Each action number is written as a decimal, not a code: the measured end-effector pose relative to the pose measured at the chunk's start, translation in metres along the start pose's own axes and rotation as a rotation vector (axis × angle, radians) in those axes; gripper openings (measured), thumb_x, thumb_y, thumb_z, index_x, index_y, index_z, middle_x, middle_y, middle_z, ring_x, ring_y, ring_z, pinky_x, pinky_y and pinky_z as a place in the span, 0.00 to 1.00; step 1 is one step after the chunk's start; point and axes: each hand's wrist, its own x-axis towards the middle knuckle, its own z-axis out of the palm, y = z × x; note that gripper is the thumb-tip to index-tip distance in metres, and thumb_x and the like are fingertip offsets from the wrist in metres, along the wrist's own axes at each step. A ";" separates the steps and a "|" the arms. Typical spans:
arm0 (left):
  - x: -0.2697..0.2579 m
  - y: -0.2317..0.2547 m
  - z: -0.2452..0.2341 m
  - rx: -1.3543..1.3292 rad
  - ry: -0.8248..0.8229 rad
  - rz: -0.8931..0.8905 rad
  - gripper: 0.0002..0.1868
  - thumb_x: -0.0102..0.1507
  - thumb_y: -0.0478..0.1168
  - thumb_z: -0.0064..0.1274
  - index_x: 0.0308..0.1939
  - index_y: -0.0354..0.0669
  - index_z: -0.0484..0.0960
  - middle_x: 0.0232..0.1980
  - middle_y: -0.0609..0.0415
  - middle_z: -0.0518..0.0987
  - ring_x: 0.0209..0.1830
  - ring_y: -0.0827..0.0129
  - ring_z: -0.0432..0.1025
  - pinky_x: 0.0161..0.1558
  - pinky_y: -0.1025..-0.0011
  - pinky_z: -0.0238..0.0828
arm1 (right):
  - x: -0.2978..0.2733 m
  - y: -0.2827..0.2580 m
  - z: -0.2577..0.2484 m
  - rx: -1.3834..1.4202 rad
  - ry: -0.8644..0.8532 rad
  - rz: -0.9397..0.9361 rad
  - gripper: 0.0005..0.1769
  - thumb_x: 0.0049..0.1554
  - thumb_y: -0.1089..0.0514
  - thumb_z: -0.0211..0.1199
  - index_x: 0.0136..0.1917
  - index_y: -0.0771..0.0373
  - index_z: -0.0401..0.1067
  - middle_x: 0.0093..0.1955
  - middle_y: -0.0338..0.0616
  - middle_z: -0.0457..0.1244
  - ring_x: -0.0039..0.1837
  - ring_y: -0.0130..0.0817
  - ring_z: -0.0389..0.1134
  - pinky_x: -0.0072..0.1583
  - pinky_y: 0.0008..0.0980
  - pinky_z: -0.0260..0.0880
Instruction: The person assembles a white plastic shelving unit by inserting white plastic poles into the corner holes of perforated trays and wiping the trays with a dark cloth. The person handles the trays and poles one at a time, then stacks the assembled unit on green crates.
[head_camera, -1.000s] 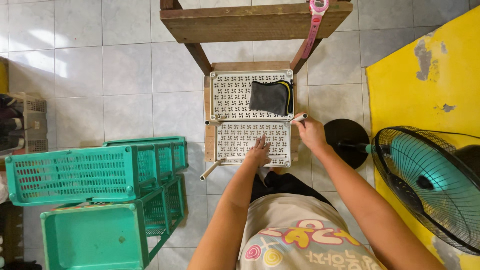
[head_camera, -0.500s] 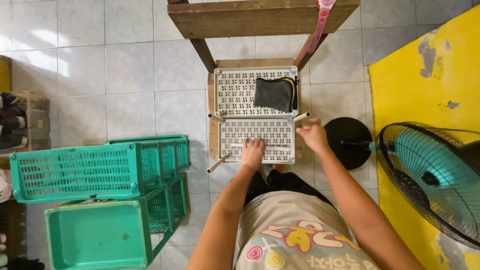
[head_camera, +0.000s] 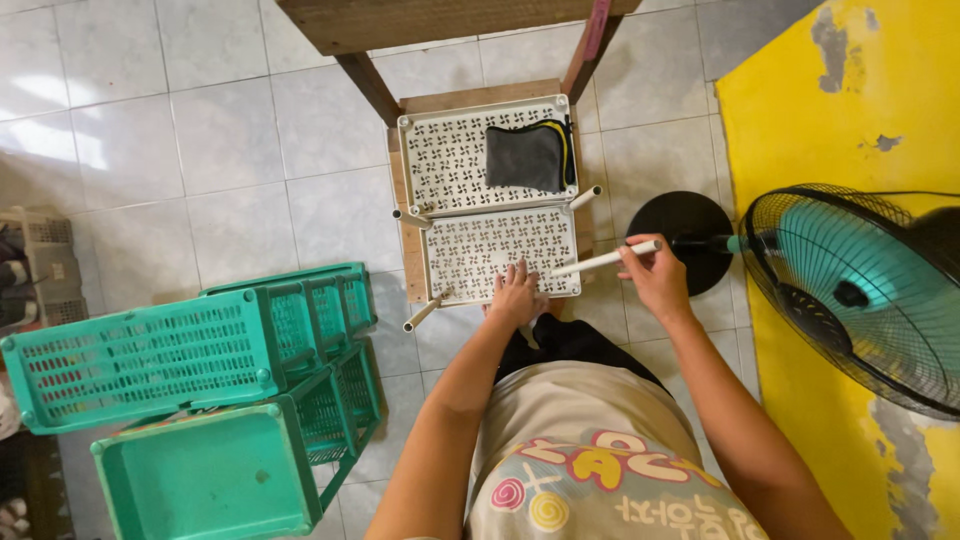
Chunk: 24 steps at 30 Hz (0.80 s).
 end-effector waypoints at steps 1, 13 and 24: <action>0.000 -0.005 0.003 0.026 -0.077 0.003 0.46 0.62 0.63 0.55 0.77 0.50 0.57 0.84 0.45 0.42 0.83 0.50 0.38 0.75 0.38 0.37 | -0.010 -0.006 -0.006 -0.056 0.021 0.001 0.11 0.62 0.58 0.65 0.54 0.67 0.71 0.46 0.44 0.69 0.47 0.26 0.72 0.47 0.29 0.79; 0.010 -0.030 0.020 0.122 -0.256 0.025 0.53 0.60 0.59 0.60 0.82 0.61 0.46 0.86 0.57 0.29 0.86 0.60 0.30 0.76 0.37 0.34 | -0.063 -0.023 -0.006 -0.328 0.136 -0.084 0.13 0.64 0.51 0.65 0.52 0.63 0.71 0.38 0.39 0.69 0.40 0.25 0.70 0.44 0.27 0.69; 0.018 -0.038 0.026 0.097 -0.293 0.037 0.53 0.60 0.58 0.61 0.82 0.61 0.45 0.86 0.58 0.29 0.86 0.60 0.30 0.76 0.38 0.35 | -0.084 -0.036 0.000 -0.415 -0.068 -0.215 0.12 0.61 0.55 0.65 0.56 0.61 0.74 0.45 0.47 0.71 0.43 0.31 0.73 0.45 0.31 0.73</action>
